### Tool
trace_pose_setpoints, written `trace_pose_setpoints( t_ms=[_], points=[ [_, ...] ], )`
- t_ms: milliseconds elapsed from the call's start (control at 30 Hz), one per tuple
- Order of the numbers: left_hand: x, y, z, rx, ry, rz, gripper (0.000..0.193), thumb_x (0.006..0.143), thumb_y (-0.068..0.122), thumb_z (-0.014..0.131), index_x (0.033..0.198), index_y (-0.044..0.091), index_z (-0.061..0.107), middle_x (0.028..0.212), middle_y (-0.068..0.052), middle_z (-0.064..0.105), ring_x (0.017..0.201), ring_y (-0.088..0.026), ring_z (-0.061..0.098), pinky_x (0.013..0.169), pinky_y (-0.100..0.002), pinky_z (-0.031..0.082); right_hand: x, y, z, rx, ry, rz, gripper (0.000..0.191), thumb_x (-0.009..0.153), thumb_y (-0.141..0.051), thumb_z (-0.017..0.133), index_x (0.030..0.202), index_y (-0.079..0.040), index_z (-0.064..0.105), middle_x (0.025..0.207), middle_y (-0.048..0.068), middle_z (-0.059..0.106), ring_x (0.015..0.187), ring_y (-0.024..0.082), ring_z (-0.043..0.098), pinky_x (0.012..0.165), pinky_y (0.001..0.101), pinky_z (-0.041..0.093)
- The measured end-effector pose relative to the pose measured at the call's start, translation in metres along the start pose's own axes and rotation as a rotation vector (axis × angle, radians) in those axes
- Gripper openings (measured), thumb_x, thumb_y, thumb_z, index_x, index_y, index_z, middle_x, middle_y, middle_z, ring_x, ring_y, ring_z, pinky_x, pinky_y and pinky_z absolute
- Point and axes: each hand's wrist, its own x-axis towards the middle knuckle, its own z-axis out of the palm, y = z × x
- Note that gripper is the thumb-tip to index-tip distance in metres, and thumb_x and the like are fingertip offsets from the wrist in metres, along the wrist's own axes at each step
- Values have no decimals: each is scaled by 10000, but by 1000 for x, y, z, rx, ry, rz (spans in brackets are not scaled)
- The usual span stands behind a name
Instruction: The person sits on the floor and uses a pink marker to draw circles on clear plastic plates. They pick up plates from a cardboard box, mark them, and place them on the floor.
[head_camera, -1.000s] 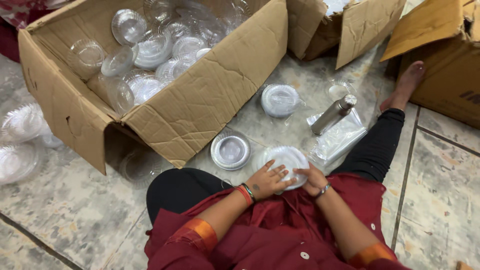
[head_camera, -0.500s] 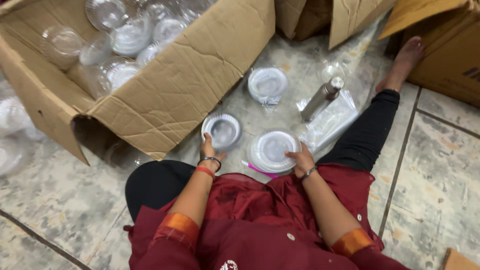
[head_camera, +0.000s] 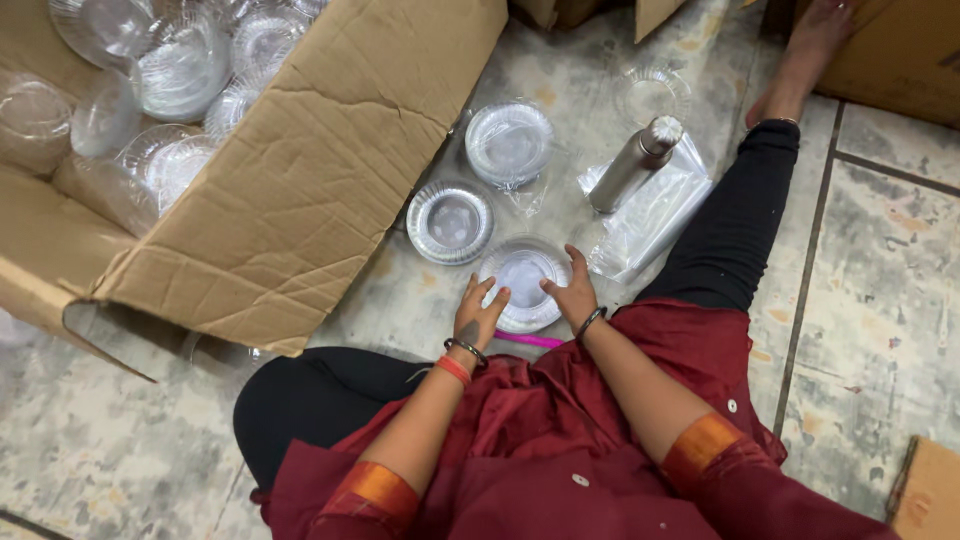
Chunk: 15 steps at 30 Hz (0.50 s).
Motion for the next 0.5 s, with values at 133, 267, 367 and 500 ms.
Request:
trace_pose_setpoints(
  t_ms=[133, 267, 367, 500],
  points=[
    [-5, 0, -2, 54, 98, 82, 490, 933, 317, 723, 1322, 24, 671, 1529, -239, 492, 1445, -358, 436, 1175, -415, 353, 3, 16, 3, -417, 113, -276, 643, 873, -207, 784, 1438, -22, 540, 1463, 271, 515, 1347, 415, 477, 1125, 465, 370],
    [-12, 26, -11, -328, 181, 4, 472, 921, 204, 702, 1357, 68, 586, 1373, -118, 651, 1248, -221, 628, 974, -315, 527, 2, 21, -4, -241, 138, -467, 535, 1023, -178, 672, 1489, 29, 507, 1488, 278, 543, 1382, 390, 504, 1132, 459, 398],
    [-13, 63, -29, -296, 168, -4, 452, 940, 158, 726, 1373, 70, 630, 1126, -90, 761, 808, -186, 548, 732, -275, 498, -11, 4, -11, 144, 13, -233, 408, 1076, -161, 571, 1456, -11, 569, 1283, 144, 698, 1079, 219, 664, 884, 314, 545],
    [-6, 112, -56, -268, 133, 237, 325, 1026, 173, 676, 1317, 28, 678, 1083, -70, 786, 968, -124, 718, 865, -253, 559, -20, -36, -18, 397, -42, -134, 432, 1058, -110, 540, 1485, -44, 533, 1006, 69, 701, 782, 116, 665, 619, 220, 526]
  ],
)
